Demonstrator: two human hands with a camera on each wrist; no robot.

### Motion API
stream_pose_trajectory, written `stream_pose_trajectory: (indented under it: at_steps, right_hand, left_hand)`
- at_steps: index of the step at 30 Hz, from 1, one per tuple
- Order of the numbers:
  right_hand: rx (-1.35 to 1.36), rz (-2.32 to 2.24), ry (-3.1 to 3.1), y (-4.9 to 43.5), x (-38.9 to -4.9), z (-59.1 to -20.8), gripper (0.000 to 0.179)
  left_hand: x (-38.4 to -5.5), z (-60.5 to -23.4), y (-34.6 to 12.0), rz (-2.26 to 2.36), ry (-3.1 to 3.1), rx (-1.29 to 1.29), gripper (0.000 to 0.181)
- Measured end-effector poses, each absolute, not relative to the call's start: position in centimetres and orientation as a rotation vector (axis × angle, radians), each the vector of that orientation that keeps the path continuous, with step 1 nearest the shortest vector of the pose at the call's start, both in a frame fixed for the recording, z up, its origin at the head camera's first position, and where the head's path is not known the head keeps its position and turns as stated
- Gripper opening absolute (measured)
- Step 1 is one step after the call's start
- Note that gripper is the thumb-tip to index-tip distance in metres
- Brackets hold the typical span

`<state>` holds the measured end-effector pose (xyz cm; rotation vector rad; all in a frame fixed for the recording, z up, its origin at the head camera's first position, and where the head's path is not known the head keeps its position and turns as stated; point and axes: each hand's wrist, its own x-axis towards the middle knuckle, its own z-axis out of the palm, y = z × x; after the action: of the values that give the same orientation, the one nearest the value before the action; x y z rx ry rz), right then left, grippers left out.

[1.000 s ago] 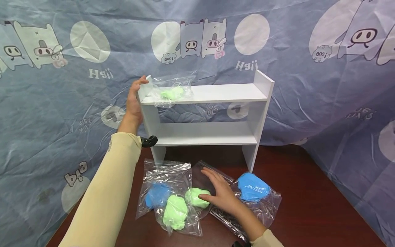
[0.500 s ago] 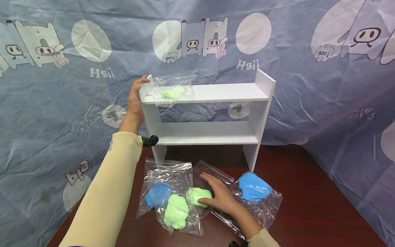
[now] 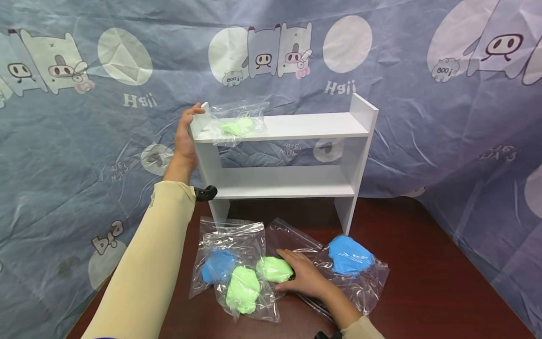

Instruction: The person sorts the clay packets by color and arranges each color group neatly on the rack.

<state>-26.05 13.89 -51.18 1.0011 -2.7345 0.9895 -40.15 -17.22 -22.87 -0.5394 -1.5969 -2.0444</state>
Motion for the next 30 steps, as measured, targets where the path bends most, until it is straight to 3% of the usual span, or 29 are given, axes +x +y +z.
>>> stream_pose_trajectory:
  at_steps: [12, 30]
  right_hand:
    - [0.995, 0.864, -2.706, 13.78, -26.13, -51.17, 0.080]
    - [0.983, 0.898, -2.702, 13.87, -25.61, -50.78, 0.078]
  left_hand:
    - [-40.38, -22.54, -17.30, -2.058, -1.599, -0.579, 0.027]
    - [-40.23, -22.92, -17.49, -2.048, -1.603, -0.558, 0.027]
